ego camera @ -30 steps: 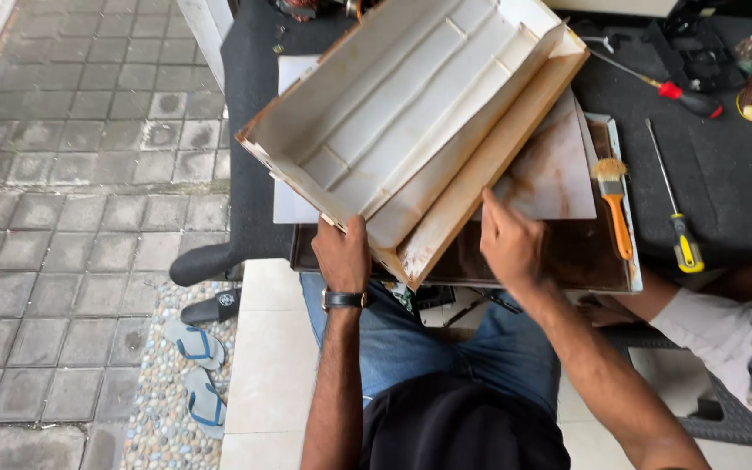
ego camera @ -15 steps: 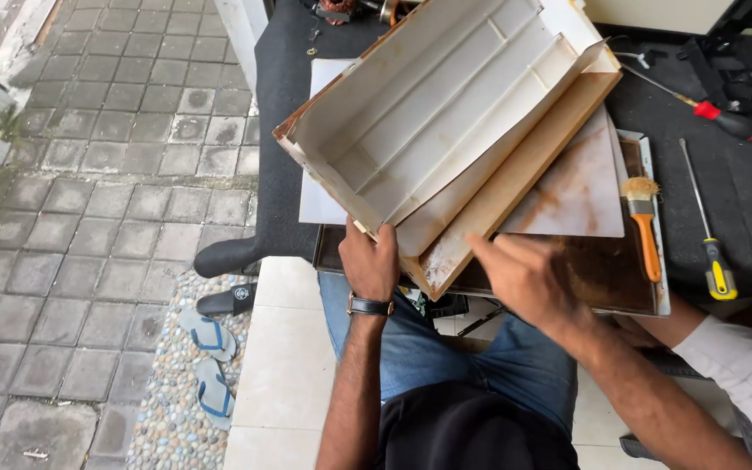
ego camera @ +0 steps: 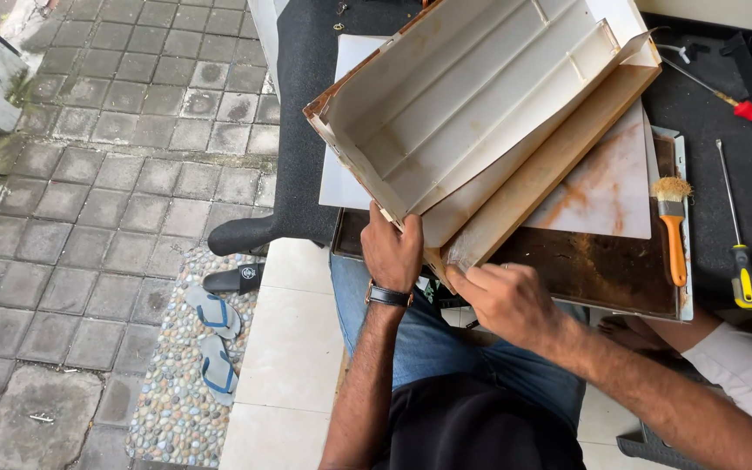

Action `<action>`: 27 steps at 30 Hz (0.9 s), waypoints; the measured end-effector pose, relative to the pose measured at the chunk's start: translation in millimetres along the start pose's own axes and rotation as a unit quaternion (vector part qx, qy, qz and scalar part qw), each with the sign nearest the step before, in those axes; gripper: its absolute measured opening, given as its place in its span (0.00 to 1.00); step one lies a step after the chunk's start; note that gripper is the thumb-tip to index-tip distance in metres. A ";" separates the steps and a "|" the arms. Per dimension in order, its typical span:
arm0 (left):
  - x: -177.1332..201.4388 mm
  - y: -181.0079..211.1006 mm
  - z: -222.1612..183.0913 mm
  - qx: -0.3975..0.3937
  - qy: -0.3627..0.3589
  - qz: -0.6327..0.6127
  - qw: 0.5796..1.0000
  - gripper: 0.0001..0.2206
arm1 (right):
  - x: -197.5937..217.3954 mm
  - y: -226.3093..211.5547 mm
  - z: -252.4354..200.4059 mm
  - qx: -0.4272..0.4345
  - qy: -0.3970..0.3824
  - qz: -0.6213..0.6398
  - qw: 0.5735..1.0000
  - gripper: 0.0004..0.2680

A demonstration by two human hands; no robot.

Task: Cleaning the interior of a plastic electronic housing using a brush and a scraper

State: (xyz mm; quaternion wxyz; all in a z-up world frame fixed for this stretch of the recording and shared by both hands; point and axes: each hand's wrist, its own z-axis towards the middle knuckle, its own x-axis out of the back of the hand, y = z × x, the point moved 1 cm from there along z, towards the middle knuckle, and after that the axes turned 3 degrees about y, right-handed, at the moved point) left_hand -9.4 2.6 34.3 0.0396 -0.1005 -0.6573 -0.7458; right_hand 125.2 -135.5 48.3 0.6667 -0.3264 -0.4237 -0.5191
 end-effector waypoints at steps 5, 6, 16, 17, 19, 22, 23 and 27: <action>1.0 -1.1 -7.7 -0.007 -0.001 0.000 1.000 0.12 | 6.3 12.0 2.7 -0.001 0.017 -0.042 0.999 0.07; 0.7 -2.4 -5.9 -0.007 -0.003 0.000 1.000 0.11 | 4.6 7.9 0.0 -0.005 0.008 -0.018 1.000 0.07; -1.7 -4.2 -6.0 -0.023 0.002 0.009 1.000 0.12 | 13.9 -6.3 8.2 -0.008 -0.034 0.003 0.999 0.10; -2.2 -4.5 -2.7 -0.025 0.004 0.009 1.000 0.12 | 8.2 -2.4 7.1 -0.005 -0.032 0.003 0.999 0.10; -3.0 -7.6 -3.5 -0.024 0.016 0.005 1.000 0.10 | -1.4 2.6 -1.5 -0.014 -0.004 0.011 1.000 0.09; -2.0 -7.0 -2.1 -0.034 0.015 0.006 0.999 0.12 | 9.0 6.9 15.0 0.019 0.011 -0.040 0.999 0.08; -1.4 -6.1 -0.4 -0.037 0.015 0.005 0.999 0.12 | 11.5 0.9 12.6 0.020 0.014 -0.042 0.999 0.08; -6.7 -9.0 5.8 -0.027 0.015 0.013 0.999 0.13 | 17.3 -9.3 3.9 0.008 0.005 -0.017 1.000 0.08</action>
